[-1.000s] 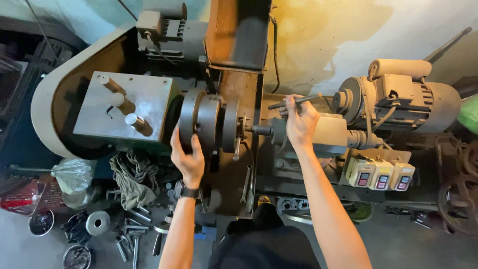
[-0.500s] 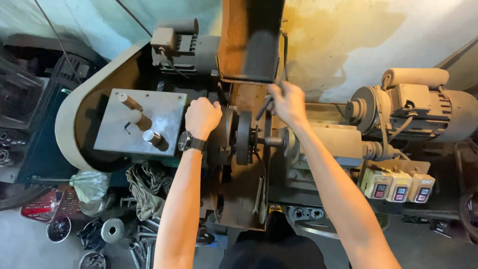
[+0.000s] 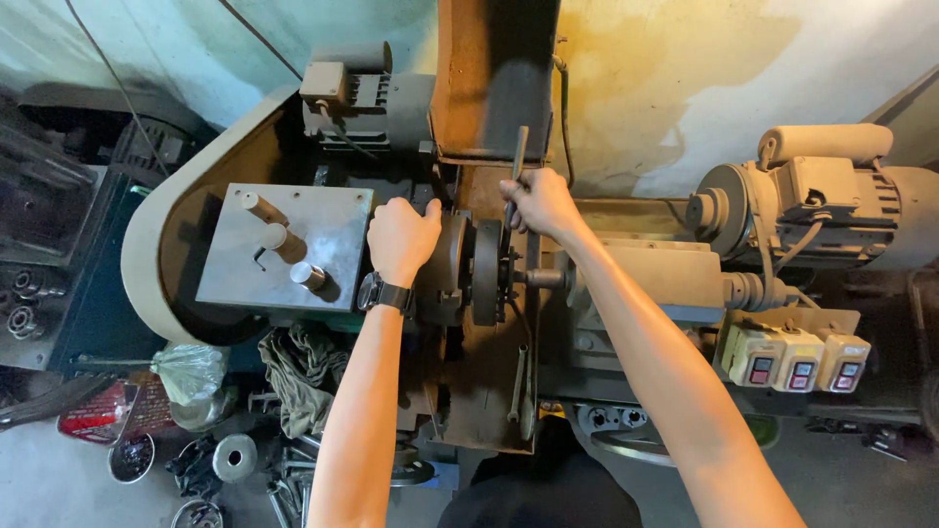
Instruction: The person operates a metal lathe in a workshop, using a wrench to tighten the chuck and a metal rod to manually rotate the chuck. They repeatedly adjust the chuck and the tool post while the machine is running.
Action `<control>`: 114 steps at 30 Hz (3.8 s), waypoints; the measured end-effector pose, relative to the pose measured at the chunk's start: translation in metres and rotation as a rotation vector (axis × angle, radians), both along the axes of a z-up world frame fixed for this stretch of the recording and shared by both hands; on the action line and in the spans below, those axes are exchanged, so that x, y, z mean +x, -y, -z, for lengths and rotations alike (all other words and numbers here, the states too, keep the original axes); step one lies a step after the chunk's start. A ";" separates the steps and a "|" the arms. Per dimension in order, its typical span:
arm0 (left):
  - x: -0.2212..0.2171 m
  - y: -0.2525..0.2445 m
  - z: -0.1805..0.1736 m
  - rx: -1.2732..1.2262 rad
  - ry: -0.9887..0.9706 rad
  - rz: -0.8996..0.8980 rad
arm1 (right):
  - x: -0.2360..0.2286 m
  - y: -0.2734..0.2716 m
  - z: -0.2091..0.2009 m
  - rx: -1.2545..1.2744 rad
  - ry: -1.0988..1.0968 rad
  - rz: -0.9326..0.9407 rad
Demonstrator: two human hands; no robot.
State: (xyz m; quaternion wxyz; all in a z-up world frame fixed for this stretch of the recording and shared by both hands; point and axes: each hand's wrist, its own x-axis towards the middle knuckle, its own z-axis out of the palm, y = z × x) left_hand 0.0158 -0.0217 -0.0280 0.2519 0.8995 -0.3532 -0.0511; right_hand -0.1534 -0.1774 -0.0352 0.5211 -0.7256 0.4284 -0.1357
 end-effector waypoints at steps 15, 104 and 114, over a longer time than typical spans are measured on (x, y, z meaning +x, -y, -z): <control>-0.058 -0.085 0.015 -0.735 0.023 0.114 | -0.107 -0.045 0.018 -0.368 0.374 0.347; -0.038 -0.083 -0.011 -0.534 0.166 0.300 | -0.117 -0.054 0.031 -0.277 0.655 0.338; -0.012 -0.033 0.010 -0.067 0.052 0.062 | -0.115 -0.068 0.012 -0.346 0.453 0.366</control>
